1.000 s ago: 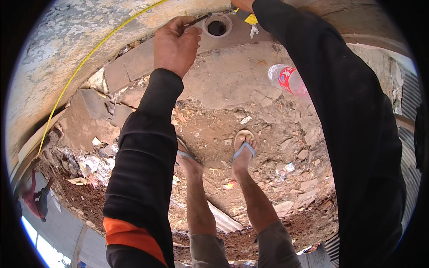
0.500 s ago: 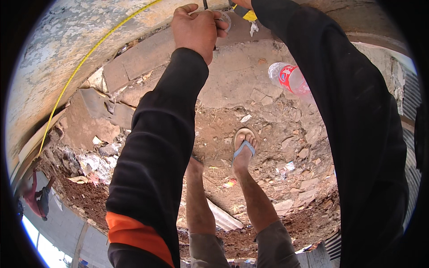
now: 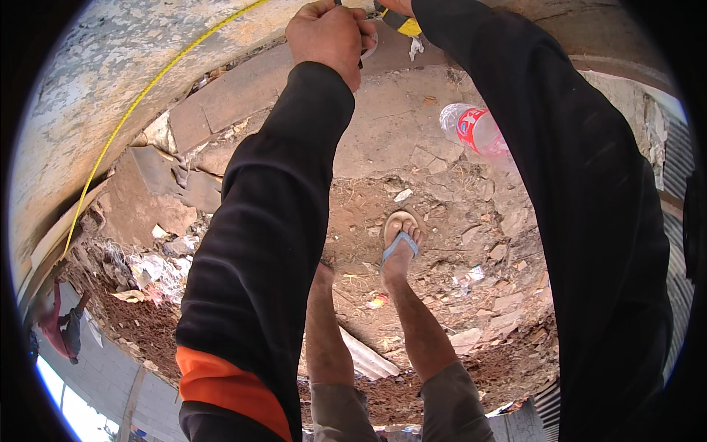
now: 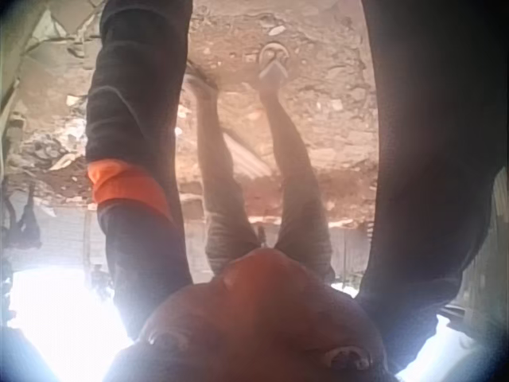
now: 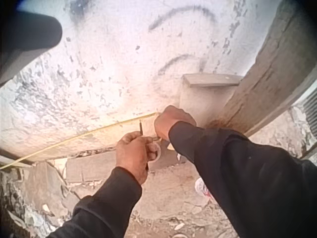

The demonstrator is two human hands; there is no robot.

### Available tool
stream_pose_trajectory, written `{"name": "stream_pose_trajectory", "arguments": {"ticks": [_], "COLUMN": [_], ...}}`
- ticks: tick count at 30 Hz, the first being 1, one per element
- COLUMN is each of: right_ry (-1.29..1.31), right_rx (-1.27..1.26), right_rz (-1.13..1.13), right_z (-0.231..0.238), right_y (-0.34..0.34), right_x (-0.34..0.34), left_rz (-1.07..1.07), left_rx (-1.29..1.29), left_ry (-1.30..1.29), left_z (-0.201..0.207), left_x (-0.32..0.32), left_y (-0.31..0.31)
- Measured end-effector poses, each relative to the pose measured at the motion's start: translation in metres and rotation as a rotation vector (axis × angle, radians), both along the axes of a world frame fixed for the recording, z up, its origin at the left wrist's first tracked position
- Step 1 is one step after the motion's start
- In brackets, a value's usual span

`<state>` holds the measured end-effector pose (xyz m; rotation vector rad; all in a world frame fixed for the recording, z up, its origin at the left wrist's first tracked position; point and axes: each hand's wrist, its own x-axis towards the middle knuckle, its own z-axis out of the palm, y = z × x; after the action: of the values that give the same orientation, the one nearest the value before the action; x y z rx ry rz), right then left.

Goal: The person uses a tape measure to determine the dimensions of a dirt area and marks a wall with a pencil.

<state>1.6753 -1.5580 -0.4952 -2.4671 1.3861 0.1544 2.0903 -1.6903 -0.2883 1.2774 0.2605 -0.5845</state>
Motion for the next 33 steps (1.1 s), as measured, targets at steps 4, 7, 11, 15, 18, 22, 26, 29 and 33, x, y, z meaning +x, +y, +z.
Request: {"name": "stream_pose_trajectory", "arguments": {"ticks": [4, 7, 11, 15, 18, 22, 26, 29, 33], "right_ry": [0.094, 0.003, -0.024, -0.049, -0.113, -0.252, -0.313, -0.254, -0.085], "right_rx": [0.294, -0.091, -0.036, -0.037, -0.006, 0.017, 0.032, 0.074, 0.136], "right_rz": [-0.081, 0.018, 0.008, 0.028, 0.056, 0.114, 0.226, 0.295, 0.36], "right_z": [0.002, -0.005, -0.003, -0.002, 0.007, 0.052, 0.13, 0.183, 0.237], "right_y": [0.0, -0.003, 0.005, -0.009, -0.025, -0.089, -0.184, -0.232, -0.263], "right_x": [-0.003, -0.007, 0.001, -0.009, 0.013, 0.119, 0.258, 0.336, 0.381], "left_rz": [0.033, 0.027, 0.066, 0.048, 0.038, 0.022, -0.015, -0.03, 0.105], "left_rx": [-0.009, -0.003, -0.012, 0.011, 0.013, 0.025, 0.042, 0.083, 0.058], "left_ry": [-0.005, -0.014, -0.029, 0.035, 0.028, 0.008, -0.053, -0.014, 0.213], "left_z": [0.001, 0.002, 0.002, 0.005, 0.003, 0.003, 0.008, 0.014, 0.034], "left_x": [0.0, -0.003, -0.001, -0.001, 0.001, 0.004, -0.004, -0.027, -0.059], "left_y": [-0.001, -0.005, -0.001, -0.007, -0.003, 0.007, 0.015, 0.03, 0.068]}}
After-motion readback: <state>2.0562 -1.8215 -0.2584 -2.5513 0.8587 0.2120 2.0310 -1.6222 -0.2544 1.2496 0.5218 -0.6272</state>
